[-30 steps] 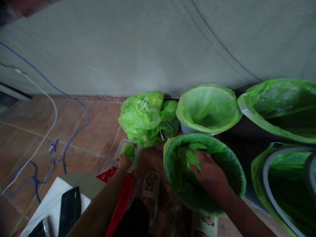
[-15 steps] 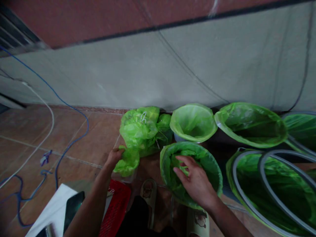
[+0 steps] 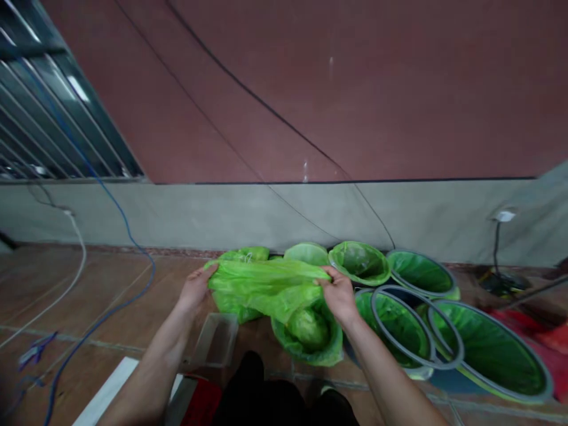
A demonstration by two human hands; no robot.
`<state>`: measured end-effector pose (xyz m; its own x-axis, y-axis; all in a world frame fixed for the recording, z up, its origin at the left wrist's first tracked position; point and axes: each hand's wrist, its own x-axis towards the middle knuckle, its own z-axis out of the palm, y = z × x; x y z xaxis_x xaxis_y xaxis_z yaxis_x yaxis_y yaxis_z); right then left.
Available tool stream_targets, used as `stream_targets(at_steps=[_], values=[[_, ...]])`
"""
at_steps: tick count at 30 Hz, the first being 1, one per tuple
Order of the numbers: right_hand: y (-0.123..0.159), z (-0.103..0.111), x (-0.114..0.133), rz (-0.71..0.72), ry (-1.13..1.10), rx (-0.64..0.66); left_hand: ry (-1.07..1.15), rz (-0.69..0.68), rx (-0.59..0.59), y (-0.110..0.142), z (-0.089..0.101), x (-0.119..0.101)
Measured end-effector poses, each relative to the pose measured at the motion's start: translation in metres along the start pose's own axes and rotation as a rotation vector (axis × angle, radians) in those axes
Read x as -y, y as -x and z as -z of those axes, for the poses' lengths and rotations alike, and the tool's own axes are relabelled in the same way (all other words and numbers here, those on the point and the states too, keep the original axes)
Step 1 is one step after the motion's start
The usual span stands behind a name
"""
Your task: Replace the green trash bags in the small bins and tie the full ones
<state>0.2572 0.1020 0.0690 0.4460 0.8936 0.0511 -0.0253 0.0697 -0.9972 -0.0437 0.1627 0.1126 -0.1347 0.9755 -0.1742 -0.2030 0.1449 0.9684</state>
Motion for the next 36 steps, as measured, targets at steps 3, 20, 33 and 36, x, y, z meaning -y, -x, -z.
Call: stream_targets(at_steps=[3, 20, 33, 36], values=[[0.006, 0.032, 0.041, 0.019, -0.044, -0.110, -0.116, -0.114, 0.051, 0.003, 0.012, -0.015], [0.130, 0.020, 0.142, 0.537, 0.282, 0.096, -0.717, -0.783, 0.779, 0.175, -0.048, -0.068], [0.129, 0.118, 0.153, 0.803, 1.089, -0.124, -0.665, -0.523, 0.768, 0.134, -0.030, -0.026], [0.122, 0.143, 0.142, 0.600, 1.056, -0.258, -0.749, -0.568, 0.429, 0.118, -0.017, -0.027]])
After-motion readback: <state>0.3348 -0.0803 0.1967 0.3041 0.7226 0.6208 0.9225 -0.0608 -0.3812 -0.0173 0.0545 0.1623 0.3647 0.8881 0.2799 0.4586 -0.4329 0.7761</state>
